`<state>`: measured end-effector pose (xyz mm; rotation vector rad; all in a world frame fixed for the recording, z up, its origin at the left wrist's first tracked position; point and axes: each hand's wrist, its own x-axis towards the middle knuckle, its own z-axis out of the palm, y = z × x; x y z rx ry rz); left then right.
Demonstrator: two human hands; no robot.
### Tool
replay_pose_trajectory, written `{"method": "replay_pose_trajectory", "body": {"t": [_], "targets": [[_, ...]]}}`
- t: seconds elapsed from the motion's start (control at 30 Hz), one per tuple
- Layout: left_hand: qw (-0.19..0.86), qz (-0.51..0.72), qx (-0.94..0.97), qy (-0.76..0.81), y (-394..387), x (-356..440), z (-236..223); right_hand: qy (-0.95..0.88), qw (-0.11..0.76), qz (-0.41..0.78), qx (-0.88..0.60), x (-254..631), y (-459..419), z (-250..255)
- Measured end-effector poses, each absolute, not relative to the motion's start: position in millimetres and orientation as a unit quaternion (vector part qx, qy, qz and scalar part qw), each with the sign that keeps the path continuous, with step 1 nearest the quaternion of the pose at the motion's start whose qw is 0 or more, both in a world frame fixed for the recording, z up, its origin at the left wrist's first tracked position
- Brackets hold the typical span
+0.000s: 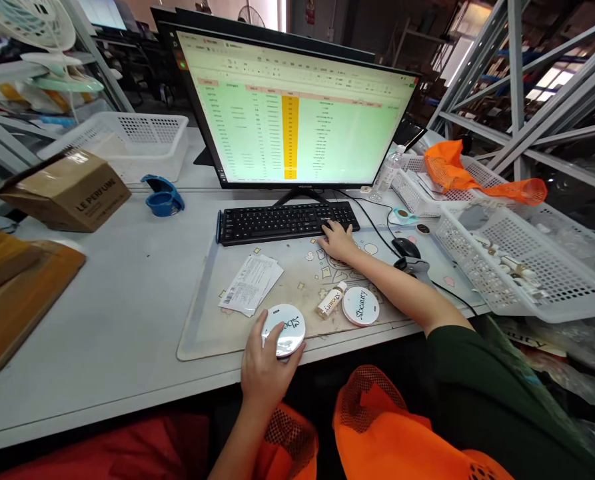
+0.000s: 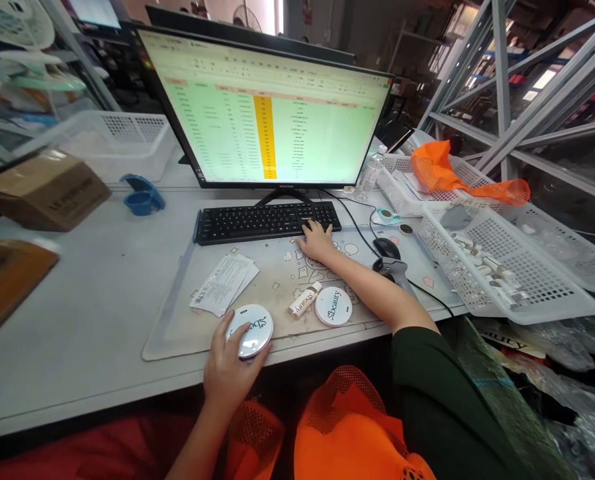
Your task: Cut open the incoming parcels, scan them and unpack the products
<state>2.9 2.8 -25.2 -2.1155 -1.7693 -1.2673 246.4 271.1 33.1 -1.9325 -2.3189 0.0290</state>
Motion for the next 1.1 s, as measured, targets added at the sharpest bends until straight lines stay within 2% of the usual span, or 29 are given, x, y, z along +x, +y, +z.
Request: {"method": "replay_pose_trajectory", "body": {"t": [0.47, 0.7, 0.97, 1.1], "targets": [[0.026, -0.422, -0.688, -0.589, 0, 3, -24, -0.782, 0.079, -0.020, -0.619, 245, 269, 33], [0.000, -0.464, -0.653, -0.599, -1, 2, -23, -0.776, 0.084, -0.009, -0.625, 243, 271, 39], [0.000, -0.459, -0.642, -0.614, 1, 3, -25, -0.758, 0.089, 0.016, -0.646, 248, 262, 39], [-0.012, -0.454, -0.646, -0.614, 2, 3, -24, -0.762, 0.079, 0.034, -0.642, 254, 244, 56]]}}
